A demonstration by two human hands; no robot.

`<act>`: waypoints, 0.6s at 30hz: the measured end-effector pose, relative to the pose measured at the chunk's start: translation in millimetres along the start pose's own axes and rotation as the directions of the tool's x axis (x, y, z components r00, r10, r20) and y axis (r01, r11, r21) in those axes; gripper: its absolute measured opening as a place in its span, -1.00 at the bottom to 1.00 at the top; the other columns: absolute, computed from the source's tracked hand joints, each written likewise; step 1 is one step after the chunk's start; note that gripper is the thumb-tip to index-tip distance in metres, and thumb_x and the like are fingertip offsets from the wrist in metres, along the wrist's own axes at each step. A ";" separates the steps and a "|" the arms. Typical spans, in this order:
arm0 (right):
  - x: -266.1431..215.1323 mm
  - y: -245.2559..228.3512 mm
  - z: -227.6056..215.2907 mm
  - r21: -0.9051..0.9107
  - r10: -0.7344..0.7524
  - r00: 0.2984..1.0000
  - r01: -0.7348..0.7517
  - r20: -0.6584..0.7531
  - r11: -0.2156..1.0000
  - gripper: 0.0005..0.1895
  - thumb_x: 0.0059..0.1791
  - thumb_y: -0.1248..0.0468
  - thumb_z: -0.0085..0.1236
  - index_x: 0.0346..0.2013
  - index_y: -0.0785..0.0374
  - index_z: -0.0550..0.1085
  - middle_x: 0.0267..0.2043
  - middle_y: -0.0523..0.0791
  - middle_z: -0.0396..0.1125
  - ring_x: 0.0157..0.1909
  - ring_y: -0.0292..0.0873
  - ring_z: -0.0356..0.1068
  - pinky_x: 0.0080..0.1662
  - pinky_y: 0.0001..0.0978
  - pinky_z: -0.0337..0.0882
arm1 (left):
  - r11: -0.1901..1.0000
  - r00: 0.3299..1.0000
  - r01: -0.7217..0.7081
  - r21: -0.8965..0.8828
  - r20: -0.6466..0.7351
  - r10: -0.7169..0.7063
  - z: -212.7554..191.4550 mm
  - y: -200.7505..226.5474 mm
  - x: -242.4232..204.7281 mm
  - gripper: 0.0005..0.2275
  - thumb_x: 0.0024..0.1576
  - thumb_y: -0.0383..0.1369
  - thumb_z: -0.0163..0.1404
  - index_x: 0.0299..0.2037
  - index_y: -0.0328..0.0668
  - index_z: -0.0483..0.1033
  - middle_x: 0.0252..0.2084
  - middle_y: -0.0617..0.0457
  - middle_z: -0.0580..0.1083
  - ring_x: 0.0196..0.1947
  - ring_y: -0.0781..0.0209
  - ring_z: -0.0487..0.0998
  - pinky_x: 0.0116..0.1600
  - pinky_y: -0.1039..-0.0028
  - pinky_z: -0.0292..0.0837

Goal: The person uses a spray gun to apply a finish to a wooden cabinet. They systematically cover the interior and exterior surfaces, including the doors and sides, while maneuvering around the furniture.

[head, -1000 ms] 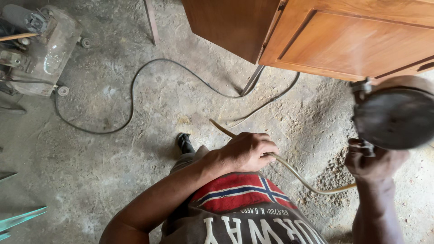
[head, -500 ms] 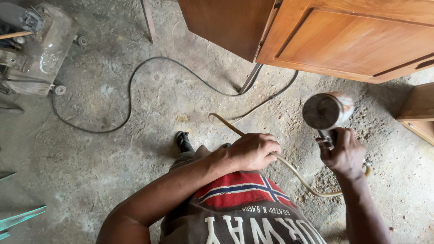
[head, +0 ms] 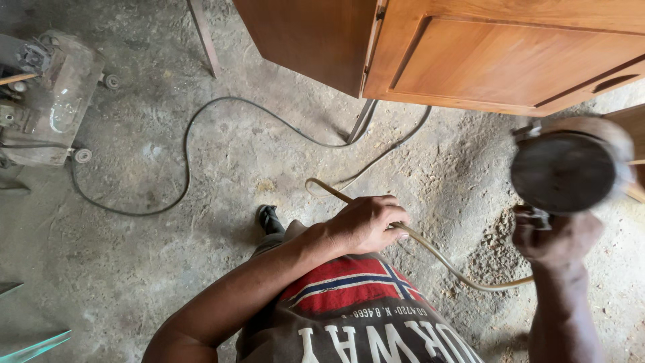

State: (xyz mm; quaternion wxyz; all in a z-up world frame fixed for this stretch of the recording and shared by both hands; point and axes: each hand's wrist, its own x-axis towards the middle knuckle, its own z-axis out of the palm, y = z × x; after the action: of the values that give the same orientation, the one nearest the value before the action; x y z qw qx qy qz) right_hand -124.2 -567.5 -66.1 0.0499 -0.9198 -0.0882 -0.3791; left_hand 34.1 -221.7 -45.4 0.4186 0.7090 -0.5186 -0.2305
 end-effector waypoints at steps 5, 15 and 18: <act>-5.5 24.1 -17.9 -0.595 -0.350 0.936 0.259 -0.040 0.761 -0.71 0.21 0.22 -0.07 0.12 0.33 0.19 -0.28 -0.03 0.25 -0.48 -0.12 0.32 -0.40 -0.25 0.52 | 1.000 1.000 -0.003 -0.008 -0.021 0.003 -2.5 3.5 0.8 -0.86 0.12 -0.34 0.17 -0.22 -0.22 0.60 -0.26 -0.03 0.55 -0.22 0.04 0.62 -0.09 0.29 0.54; -49.2 -6.9 33.7 -0.175 0.197 0.940 -0.152 0.278 0.973 -0.51 0.17 -0.09 -0.09 -0.22 0.35 0.25 -0.52 -0.09 0.15 -0.66 -0.31 0.00 -0.64 -0.44 0.06 | 0.997 0.994 -0.044 0.060 0.107 0.038 19.4 -14.4 11.1 -0.91 0.17 -0.38 0.10 -0.28 -0.23 0.56 -0.30 -0.02 0.51 -0.29 0.09 0.59 -0.14 0.33 0.56; -60.4 -5.9 49.3 -0.166 0.277 0.871 -0.228 0.406 0.960 -0.51 0.18 -0.08 -0.03 -0.21 0.36 0.30 -0.55 -0.13 0.15 -0.67 -0.32 -0.01 -0.65 -0.44 0.06 | 0.999 0.988 -0.025 0.045 0.152 0.018 30.3 -15.3 16.5 -0.91 0.19 -0.39 0.08 -0.25 -0.24 0.57 -0.28 -0.03 0.51 -0.33 0.12 0.58 -0.18 0.35 0.57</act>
State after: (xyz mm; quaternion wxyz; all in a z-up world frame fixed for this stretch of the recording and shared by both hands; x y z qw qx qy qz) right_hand -133.6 -561.4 -143.6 0.0268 -0.9850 0.0454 -0.1642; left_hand 25.2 -246.0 -72.8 0.3637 0.6934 -0.5618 -0.2668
